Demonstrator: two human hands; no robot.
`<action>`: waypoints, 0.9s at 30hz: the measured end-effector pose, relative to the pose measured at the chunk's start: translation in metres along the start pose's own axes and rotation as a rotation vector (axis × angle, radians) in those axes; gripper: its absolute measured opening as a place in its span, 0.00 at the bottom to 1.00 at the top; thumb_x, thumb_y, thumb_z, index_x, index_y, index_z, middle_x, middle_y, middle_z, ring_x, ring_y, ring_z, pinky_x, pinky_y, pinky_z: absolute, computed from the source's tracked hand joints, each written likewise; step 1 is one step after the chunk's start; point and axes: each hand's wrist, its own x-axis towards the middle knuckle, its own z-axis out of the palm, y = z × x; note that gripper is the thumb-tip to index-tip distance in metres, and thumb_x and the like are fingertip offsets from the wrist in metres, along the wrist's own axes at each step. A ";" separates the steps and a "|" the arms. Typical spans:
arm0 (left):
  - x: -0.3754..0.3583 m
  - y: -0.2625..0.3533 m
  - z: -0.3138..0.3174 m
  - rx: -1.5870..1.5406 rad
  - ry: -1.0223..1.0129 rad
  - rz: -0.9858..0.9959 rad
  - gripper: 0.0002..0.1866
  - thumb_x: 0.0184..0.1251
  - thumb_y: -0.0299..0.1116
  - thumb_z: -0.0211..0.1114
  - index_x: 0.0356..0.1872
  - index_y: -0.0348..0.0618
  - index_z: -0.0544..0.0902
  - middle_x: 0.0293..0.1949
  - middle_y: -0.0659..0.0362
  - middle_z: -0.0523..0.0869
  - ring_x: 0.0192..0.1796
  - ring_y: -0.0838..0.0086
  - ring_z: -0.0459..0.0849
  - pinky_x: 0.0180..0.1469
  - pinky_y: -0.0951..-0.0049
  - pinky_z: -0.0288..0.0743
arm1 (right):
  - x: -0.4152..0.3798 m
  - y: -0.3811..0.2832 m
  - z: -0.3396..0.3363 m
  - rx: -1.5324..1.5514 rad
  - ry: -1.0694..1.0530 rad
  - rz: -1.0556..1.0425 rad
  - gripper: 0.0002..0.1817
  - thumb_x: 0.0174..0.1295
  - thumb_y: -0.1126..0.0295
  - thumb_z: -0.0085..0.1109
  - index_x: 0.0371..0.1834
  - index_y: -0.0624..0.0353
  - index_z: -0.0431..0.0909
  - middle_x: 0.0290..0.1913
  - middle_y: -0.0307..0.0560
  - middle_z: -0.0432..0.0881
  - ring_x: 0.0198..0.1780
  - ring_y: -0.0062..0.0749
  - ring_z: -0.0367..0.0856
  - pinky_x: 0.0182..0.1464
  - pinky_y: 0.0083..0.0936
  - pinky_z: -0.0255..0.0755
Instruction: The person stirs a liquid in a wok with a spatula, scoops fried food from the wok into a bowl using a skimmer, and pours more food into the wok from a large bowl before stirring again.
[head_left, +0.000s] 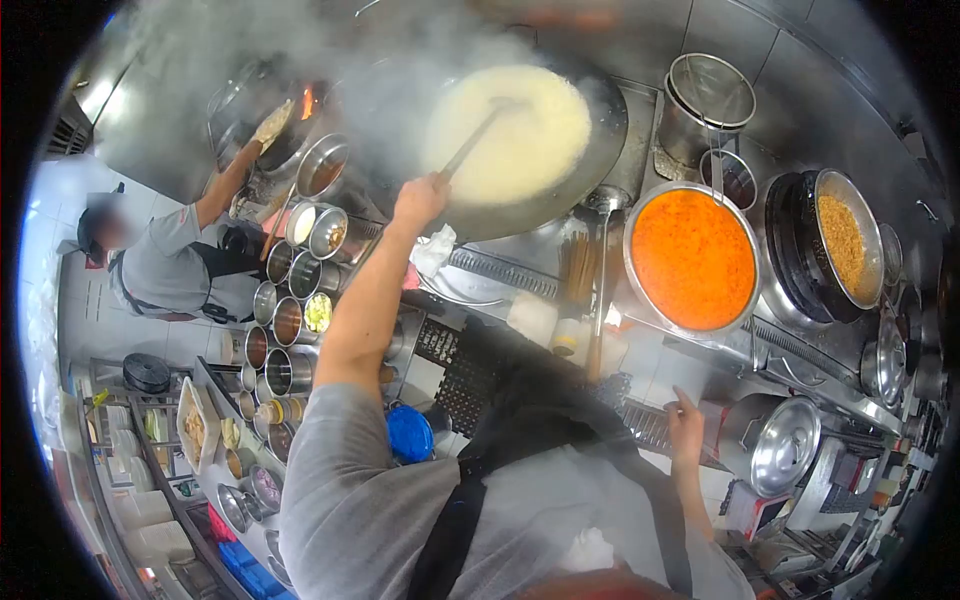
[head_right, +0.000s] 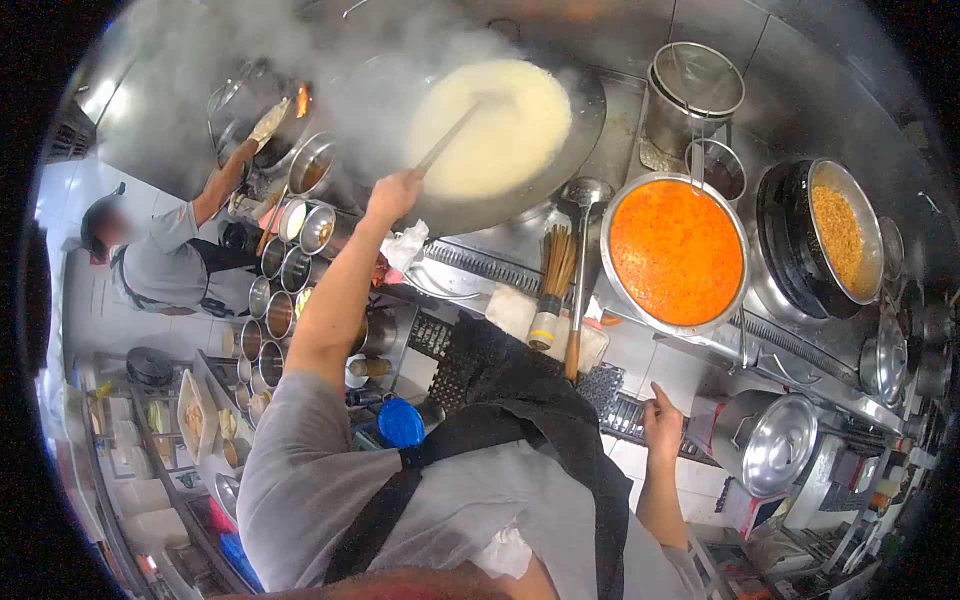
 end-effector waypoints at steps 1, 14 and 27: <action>0.002 0.013 -0.003 0.001 0.006 0.004 0.20 0.61 0.50 0.54 0.45 0.46 0.81 0.41 0.41 0.83 0.46 0.45 0.81 0.52 0.51 0.73 | 0.003 0.006 0.004 -0.061 -0.003 -0.027 0.21 0.58 0.74 0.53 0.58 0.61 0.75 0.29 0.50 0.83 0.24 0.28 0.81 0.29 0.26 0.73; -0.069 0.090 -0.118 -0.378 -0.402 -0.262 0.20 0.60 0.44 0.63 0.47 0.41 0.83 0.21 0.59 0.79 0.17 0.77 0.74 0.17 0.72 0.67 | 0.023 0.033 0.018 -0.040 -0.130 0.044 0.21 0.57 0.74 0.53 0.56 0.58 0.77 0.28 0.54 0.83 0.23 0.35 0.82 0.32 0.33 0.75; -0.174 0.073 -0.197 -0.196 -0.464 -0.337 0.19 0.65 0.41 0.59 0.54 0.45 0.80 0.18 0.63 0.74 0.15 0.81 0.71 0.16 0.78 0.63 | 0.026 0.104 0.023 -0.142 -0.200 0.081 0.22 0.52 0.74 0.52 0.53 0.62 0.78 0.28 0.59 0.83 0.27 0.44 0.83 0.38 0.36 0.76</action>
